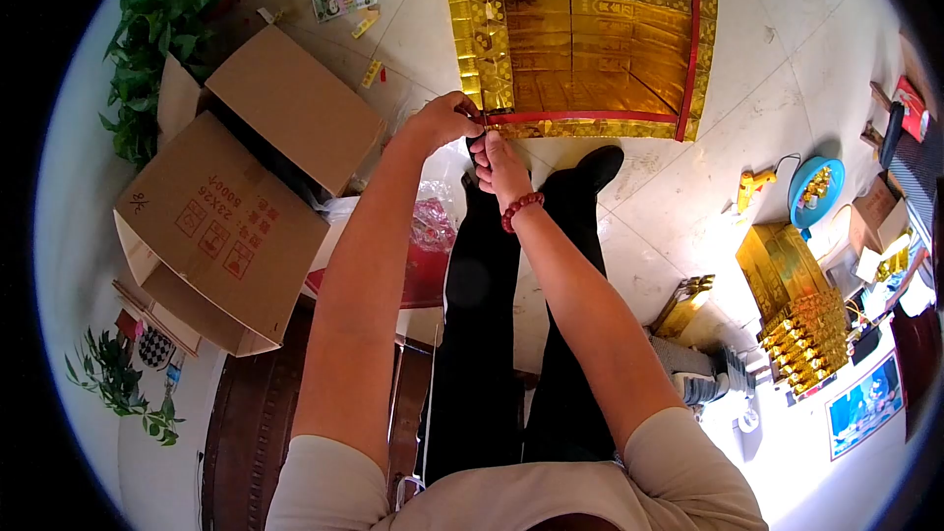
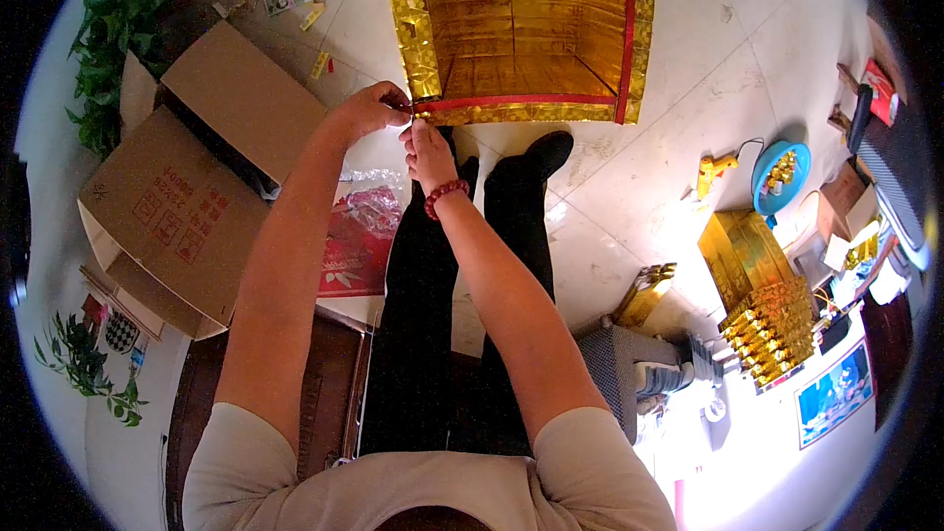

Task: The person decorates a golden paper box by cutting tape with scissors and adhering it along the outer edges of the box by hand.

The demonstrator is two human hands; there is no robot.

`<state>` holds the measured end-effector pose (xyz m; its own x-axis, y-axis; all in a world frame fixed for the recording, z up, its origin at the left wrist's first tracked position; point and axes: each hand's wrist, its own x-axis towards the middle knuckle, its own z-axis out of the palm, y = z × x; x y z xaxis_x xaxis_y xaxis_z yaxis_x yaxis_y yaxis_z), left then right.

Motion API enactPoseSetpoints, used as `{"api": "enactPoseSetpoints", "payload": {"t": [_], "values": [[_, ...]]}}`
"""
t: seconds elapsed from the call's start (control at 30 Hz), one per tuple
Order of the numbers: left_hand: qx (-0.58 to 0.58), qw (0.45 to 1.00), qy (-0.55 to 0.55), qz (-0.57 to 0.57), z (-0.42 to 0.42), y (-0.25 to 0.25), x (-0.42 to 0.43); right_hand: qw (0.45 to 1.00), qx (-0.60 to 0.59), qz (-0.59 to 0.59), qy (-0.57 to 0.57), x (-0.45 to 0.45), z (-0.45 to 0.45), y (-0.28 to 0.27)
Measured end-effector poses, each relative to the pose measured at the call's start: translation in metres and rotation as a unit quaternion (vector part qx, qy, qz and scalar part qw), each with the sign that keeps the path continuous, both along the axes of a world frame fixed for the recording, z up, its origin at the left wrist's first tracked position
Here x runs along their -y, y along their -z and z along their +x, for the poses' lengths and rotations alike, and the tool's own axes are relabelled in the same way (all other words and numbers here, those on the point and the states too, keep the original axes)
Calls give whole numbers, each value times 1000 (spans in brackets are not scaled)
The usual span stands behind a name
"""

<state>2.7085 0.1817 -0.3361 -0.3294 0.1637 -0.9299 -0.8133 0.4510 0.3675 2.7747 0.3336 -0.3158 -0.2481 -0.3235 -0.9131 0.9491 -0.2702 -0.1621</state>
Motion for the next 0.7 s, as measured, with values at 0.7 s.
{"api": "enactPoseSetpoints", "payload": {"t": [0.7], "values": [[23, 1000, 2, 10, -6, 0, 3, 989, 93, -66, 95, -2, -16, -11]]}}
